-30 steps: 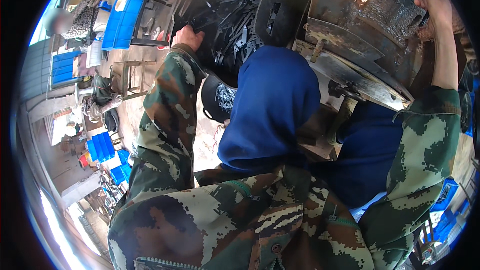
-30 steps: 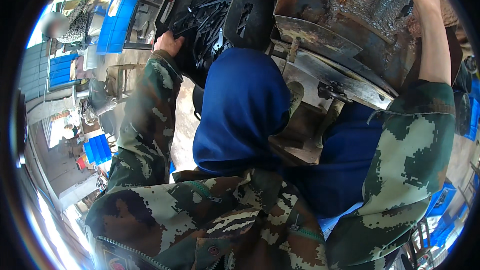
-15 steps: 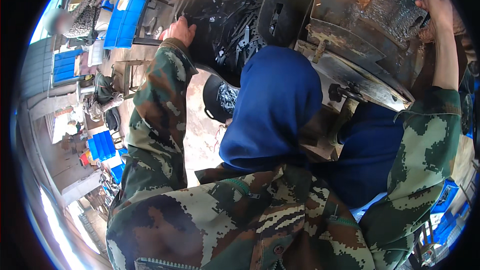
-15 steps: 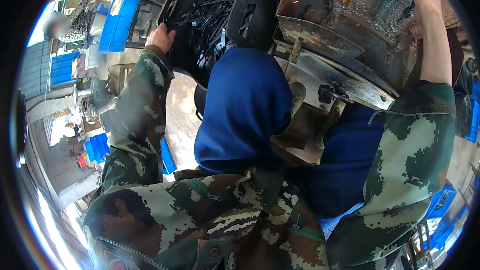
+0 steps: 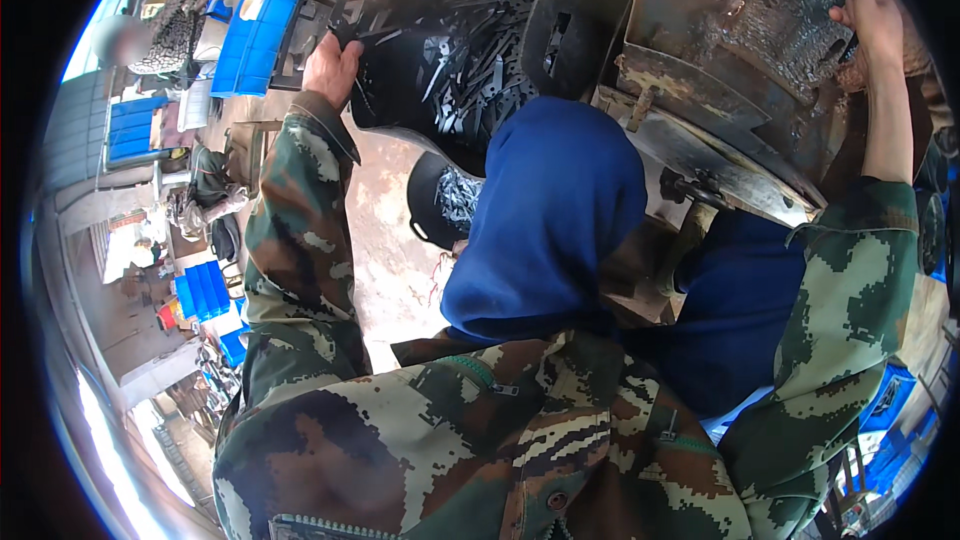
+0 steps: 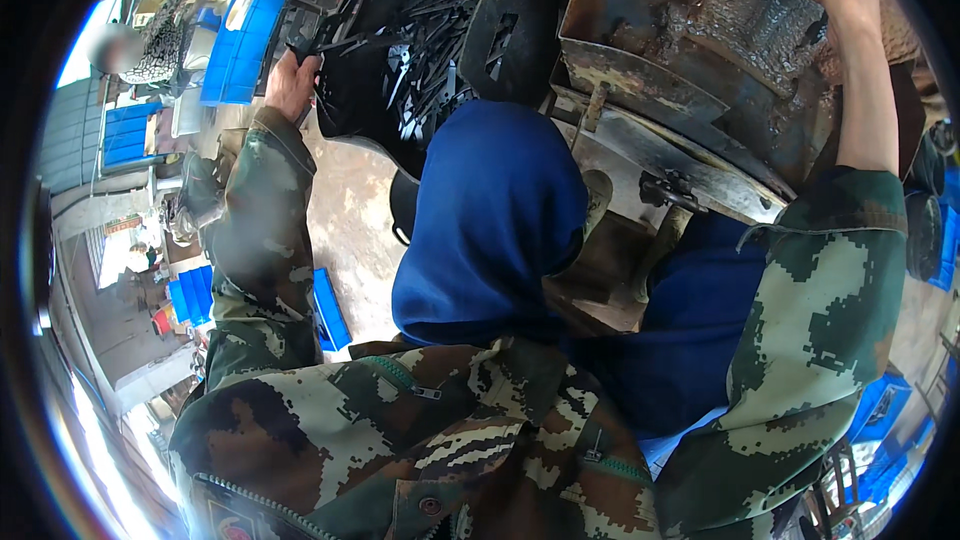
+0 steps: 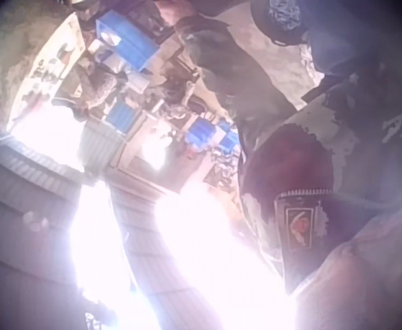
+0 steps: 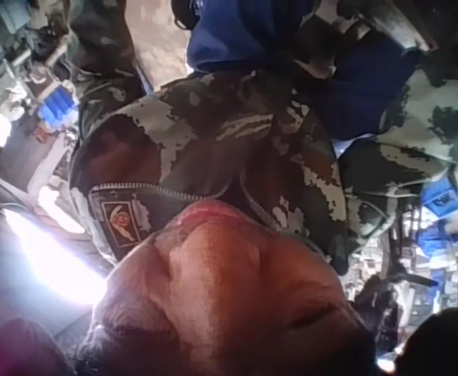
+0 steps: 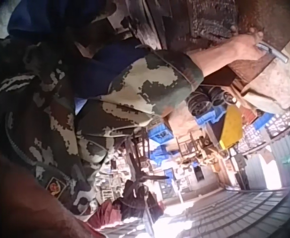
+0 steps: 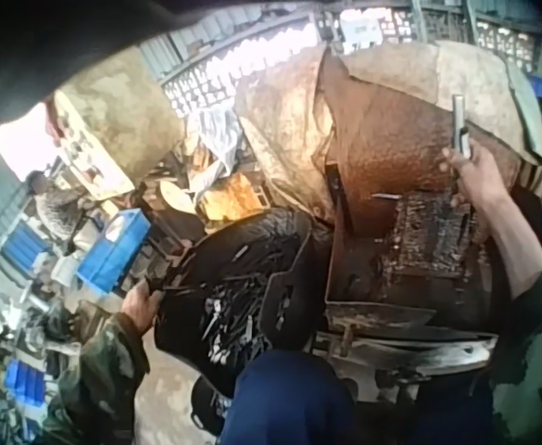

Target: Processing and sorting metal components at a workbench in a fabrication setting.

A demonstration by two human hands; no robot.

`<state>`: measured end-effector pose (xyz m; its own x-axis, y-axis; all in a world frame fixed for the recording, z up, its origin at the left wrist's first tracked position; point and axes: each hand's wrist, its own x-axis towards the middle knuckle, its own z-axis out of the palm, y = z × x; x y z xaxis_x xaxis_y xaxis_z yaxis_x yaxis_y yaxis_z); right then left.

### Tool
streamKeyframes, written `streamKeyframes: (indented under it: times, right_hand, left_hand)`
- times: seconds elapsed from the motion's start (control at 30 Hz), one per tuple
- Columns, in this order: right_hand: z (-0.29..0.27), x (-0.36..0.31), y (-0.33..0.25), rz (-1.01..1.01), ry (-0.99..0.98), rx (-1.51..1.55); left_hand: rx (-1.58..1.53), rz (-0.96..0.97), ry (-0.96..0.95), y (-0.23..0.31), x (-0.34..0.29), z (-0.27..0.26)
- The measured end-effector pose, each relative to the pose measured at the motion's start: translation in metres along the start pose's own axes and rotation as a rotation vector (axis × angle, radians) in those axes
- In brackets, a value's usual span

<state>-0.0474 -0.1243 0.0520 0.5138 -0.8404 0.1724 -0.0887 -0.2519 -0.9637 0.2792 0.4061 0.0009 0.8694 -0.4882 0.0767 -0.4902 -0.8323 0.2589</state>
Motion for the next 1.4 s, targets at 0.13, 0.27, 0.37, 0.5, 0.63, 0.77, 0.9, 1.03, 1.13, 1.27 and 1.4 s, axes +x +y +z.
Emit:
streamKeyframes:
  times: [0.13, 0.27, 0.37, 0.5, 0.63, 0.77, 0.9, 1.03, 1.13, 1.27, 1.4]
  right_hand:
    - [0.002, -0.005, -0.001, 0.021, 0.066, -0.032]
    - [0.002, -0.008, -0.01, 0.02, 0.067, -0.036]
    - [0.007, -0.013, -0.013, 0.016, 0.1, -0.101]
    - [0.004, -0.005, -0.008, 0.026, 0.099, -0.202]
    - [0.006, -0.007, -0.01, -0.007, 0.077, -0.194]
    - [0.001, -0.005, -0.007, 0.029, 0.12, -0.221]
    - [0.002, -0.004, -0.007, 0.02, 0.116, -0.23]
    - [0.001, -0.003, -0.005, 0.033, 0.118, -0.241]
    - [0.0, -0.004, -0.005, 0.031, 0.114, -0.238]
    - [0.004, -0.009, -0.01, 0.029, 0.115, -0.236]
    - [0.003, -0.007, -0.01, 0.029, 0.118, -0.23]
  left_hand:
    - [-0.317, 0.062, 0.02, 0.025, 0.003, 0.006]
    - [-0.702, -0.102, -0.039, 0.049, 0.008, 0.026]
    - [-0.825, -0.353, -0.093, 0.07, 0.014, 0.051]
    - [-1.029, -0.3, -0.139, 0.078, 0.015, 0.094]
    - [-0.999, -0.214, -0.123, 0.071, 0.022, 0.122]
    - [-0.751, -0.267, -0.261, 0.088, 0.027, 0.115]
    - [-0.759, -0.263, -0.241, 0.088, 0.024, 0.114]
    - [-0.792, -0.238, -0.251, 0.091, 0.021, 0.111]
    - [-0.758, -0.186, -0.218, 0.095, 0.015, 0.111]
    - [-0.663, -0.165, -0.145, 0.1, 0.007, 0.104]
    - [-0.808, -0.223, -0.163, 0.089, 0.008, 0.099]
